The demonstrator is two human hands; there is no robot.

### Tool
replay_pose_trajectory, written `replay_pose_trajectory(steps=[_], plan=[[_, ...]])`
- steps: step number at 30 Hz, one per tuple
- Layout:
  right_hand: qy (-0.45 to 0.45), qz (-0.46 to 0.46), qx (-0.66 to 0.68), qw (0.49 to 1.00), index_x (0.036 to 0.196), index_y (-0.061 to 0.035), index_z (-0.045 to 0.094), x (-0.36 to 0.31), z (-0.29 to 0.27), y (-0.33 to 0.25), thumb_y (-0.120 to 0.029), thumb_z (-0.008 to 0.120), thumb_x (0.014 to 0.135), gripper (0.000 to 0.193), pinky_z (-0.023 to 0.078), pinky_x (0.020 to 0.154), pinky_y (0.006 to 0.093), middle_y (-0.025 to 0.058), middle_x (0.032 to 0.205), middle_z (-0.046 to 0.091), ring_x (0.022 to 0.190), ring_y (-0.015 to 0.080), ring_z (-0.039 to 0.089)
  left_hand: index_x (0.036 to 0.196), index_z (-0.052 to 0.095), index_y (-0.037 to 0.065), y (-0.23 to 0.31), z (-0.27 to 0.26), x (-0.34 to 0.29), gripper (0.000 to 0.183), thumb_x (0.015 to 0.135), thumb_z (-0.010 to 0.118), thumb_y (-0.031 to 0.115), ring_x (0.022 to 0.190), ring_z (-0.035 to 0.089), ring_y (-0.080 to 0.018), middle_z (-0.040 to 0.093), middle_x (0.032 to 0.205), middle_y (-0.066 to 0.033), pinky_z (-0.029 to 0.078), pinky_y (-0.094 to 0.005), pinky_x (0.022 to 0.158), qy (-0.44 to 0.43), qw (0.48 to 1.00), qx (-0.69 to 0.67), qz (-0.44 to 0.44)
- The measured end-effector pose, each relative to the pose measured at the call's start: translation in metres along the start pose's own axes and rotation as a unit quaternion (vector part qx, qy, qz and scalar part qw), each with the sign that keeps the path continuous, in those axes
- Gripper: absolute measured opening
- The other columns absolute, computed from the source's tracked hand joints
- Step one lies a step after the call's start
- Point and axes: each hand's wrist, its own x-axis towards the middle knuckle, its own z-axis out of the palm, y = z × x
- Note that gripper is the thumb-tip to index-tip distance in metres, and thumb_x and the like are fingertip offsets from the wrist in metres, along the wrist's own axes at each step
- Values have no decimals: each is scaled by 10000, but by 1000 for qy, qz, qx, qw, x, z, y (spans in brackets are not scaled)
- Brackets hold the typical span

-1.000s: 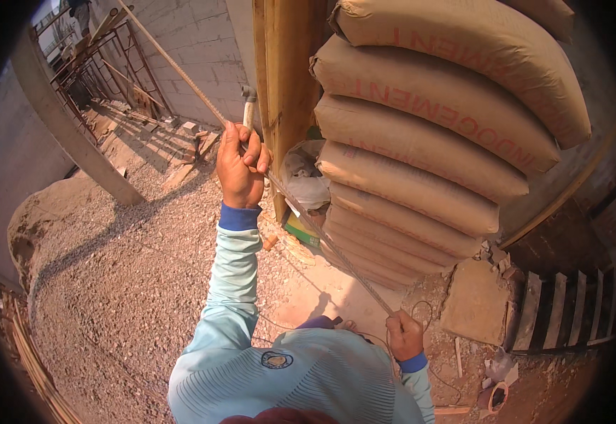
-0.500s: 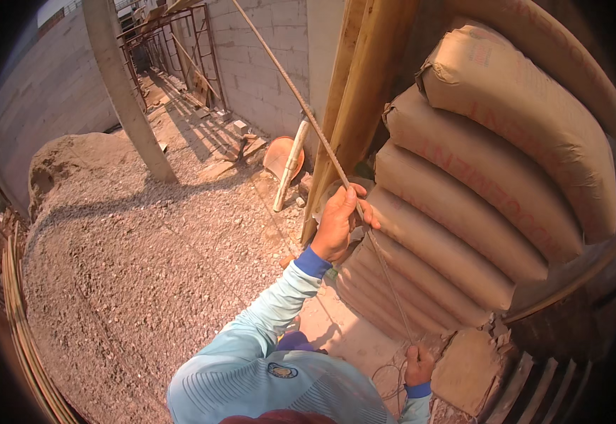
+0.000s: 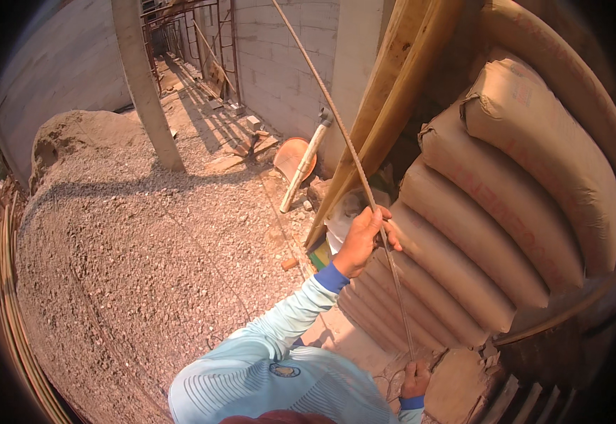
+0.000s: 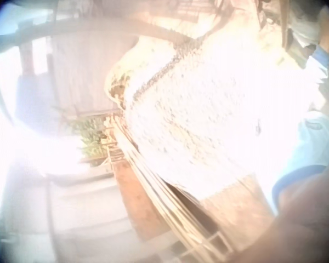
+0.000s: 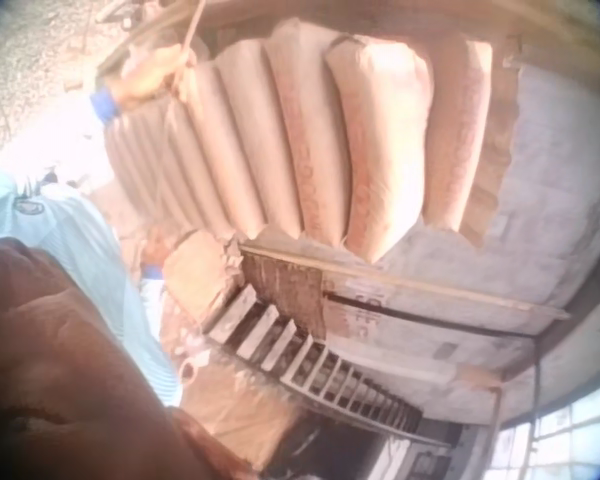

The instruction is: The person repeatedly picks up a long steel rebar from the ground, lifts it, and places it against a stack of cement bags. The person walks back and forth between the rebar pile and the cement bags, handling the rebar one at a time.

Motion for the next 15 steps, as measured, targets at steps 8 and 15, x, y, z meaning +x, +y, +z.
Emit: replay_pose_trajectory(steps=[8,15], plan=[[24,-47,3,999,688,11,517,47,40,-77,-262,509,932,367,312,483,365,147,538,434,508,195,432,1341,339,13,31,-21,17,527,1004,356,418,906,642,-186,627,1055,-152,508,-287,767,7,997,16,72],[36,-143,26,989,657,7,498,164,75,-178,-261,504,953,399,294,493,323,69,548,415,540,136,370,1284,428,-25,21,-89,-15,503,1011,353,391,918,640,-167,626,1079,-148,510,-257,780,45,998,48,14]])
